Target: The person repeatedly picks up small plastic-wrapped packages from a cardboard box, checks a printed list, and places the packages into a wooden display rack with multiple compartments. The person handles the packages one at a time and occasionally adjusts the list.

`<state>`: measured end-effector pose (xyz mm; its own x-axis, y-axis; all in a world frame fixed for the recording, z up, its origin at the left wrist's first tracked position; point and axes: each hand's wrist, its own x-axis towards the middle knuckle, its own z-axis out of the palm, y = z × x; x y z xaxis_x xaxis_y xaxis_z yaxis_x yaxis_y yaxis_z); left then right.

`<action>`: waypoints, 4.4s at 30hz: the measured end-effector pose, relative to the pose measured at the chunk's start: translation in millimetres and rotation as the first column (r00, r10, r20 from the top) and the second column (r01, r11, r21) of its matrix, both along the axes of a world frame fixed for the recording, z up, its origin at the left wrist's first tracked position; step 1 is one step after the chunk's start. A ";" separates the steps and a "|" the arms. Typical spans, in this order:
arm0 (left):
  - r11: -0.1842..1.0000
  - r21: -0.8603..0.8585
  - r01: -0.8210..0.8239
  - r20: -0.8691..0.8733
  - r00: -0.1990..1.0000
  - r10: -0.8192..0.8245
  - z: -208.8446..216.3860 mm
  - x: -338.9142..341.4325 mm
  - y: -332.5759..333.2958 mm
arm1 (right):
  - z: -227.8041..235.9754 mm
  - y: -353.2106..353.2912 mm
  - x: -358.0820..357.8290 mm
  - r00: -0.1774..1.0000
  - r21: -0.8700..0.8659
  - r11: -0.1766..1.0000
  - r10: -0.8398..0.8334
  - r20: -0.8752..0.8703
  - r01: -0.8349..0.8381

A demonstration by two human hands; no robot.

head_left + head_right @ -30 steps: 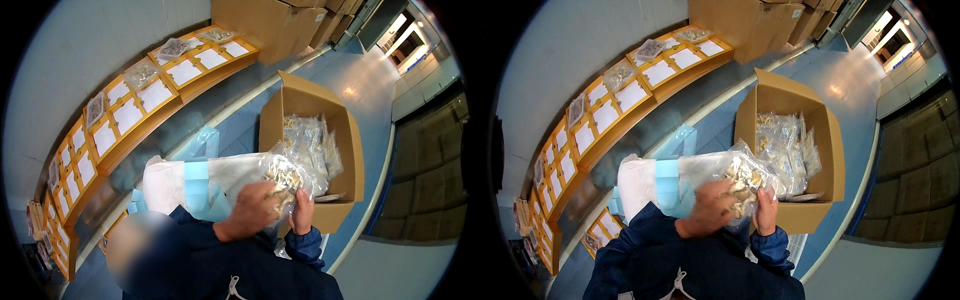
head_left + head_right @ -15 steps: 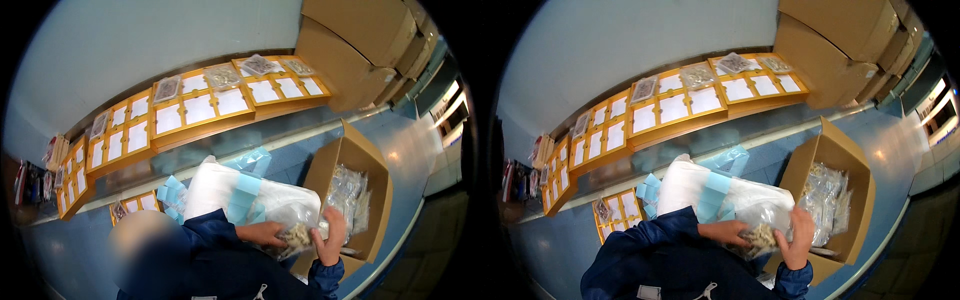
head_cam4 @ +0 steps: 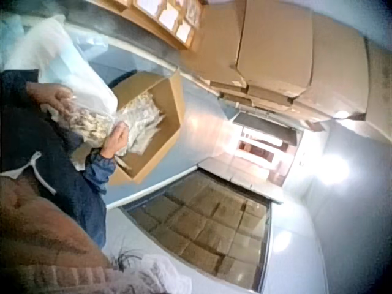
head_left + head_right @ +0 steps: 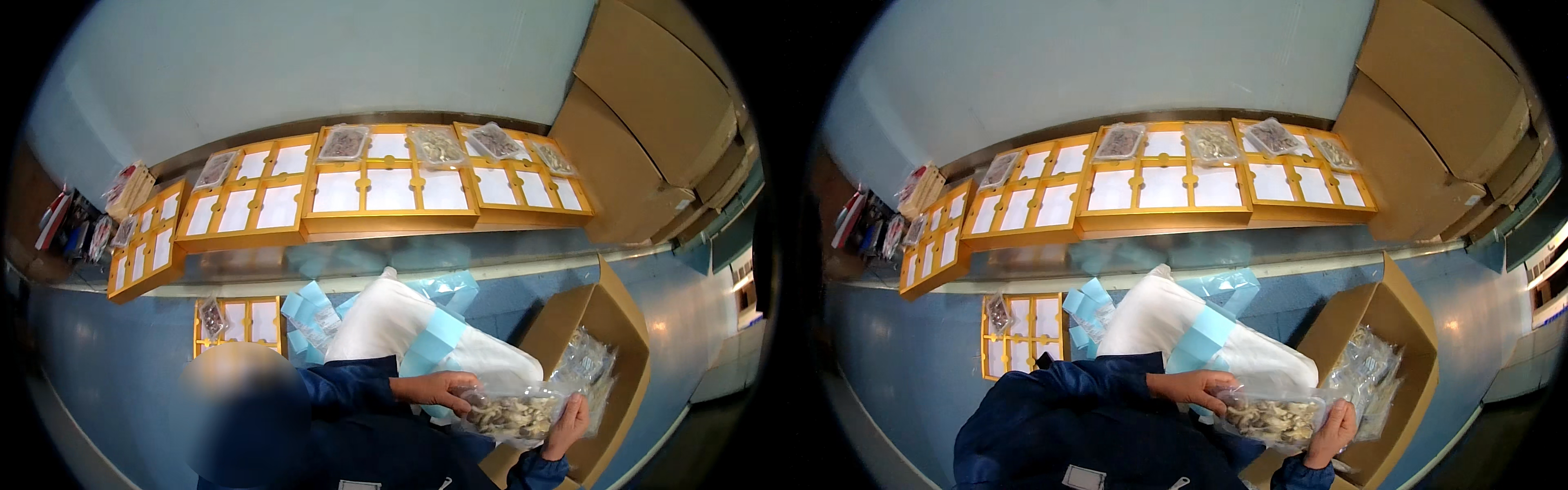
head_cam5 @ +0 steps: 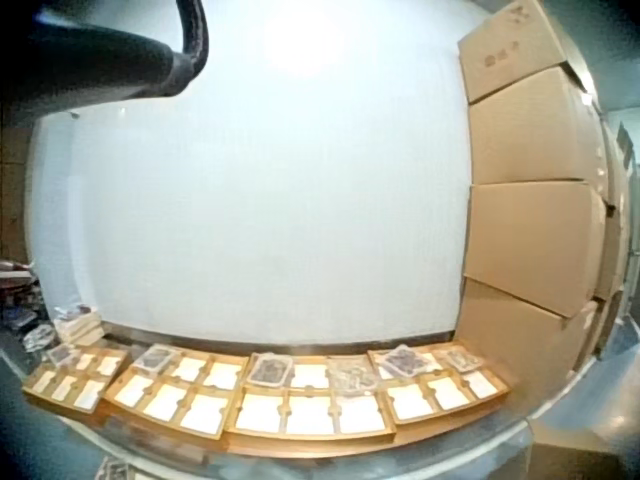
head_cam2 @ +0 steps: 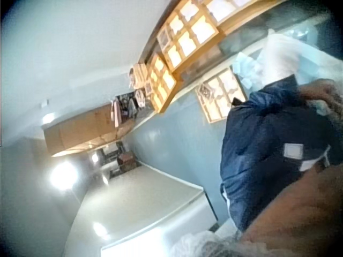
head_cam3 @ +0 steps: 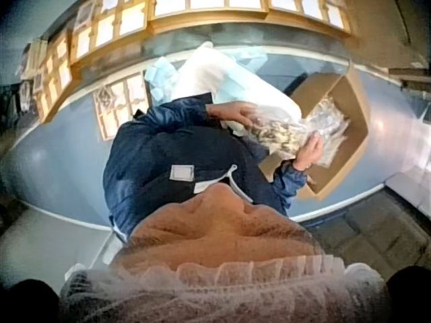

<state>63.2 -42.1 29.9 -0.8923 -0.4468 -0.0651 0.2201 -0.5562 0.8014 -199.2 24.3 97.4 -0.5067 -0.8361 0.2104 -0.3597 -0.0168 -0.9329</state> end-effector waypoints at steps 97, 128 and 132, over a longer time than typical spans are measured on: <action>0.219 -0.961 0.170 0.269 0.760 0.591 -27.9 51.2 2.8 | -47.4 75.1 -24.8 0.630 0.137 0.966 0.249 -0.736 -0.221; 0.818 -0.084 -0.569 0.105 0.811 0.576 14.6 -1.9 -1.2 | -30.6 -15.5 63.4 0.815 0.330 0.750 0.562 0.139 -0.573; 0.851 -0.483 -0.206 0.262 0.893 0.365 10.9 6.7 -4.6 | -37.8 -26.5 55.2 0.765 0.194 0.825 0.367 0.530 -0.530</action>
